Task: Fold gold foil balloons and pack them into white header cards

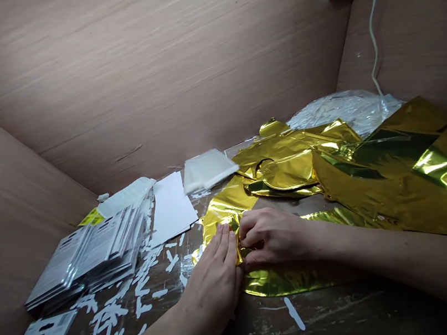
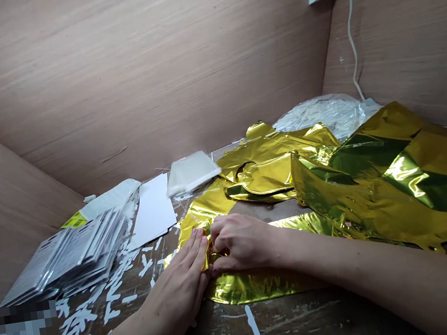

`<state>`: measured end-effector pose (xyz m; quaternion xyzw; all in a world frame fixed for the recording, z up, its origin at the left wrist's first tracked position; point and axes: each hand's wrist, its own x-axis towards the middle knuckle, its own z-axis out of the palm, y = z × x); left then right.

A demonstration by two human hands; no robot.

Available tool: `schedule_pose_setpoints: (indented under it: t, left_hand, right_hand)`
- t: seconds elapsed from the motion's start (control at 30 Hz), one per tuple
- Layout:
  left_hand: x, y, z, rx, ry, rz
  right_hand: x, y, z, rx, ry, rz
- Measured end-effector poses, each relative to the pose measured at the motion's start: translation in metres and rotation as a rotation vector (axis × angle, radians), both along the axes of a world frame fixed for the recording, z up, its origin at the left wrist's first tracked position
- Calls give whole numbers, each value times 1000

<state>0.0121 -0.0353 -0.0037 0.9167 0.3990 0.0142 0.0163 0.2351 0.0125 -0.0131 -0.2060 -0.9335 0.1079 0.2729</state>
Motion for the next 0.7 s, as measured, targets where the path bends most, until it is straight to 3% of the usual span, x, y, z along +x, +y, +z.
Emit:
schedule_pose_setpoints:
  t: [0.13,0.2,0.4,0.6,0.7]
  left_hand:
    - [-6,6,27,-171,9,-111]
    - [-11,10,32,-198,20,-147]
    - [-8,10,15,-77,19,-83]
    - [-2,7,13,-48,-4,-49]
    - [-4,6,11,-63,-29,-28]
  right_hand:
    - [4,-3,10,-43,-61,15]
    - [5,-4,13,-54,-81,19]
    - [6,-6,22,-105,-99,-1]
    - [6,-6,23,-182,-49,-50]
    - [0,-3,14,-203,31,-271]
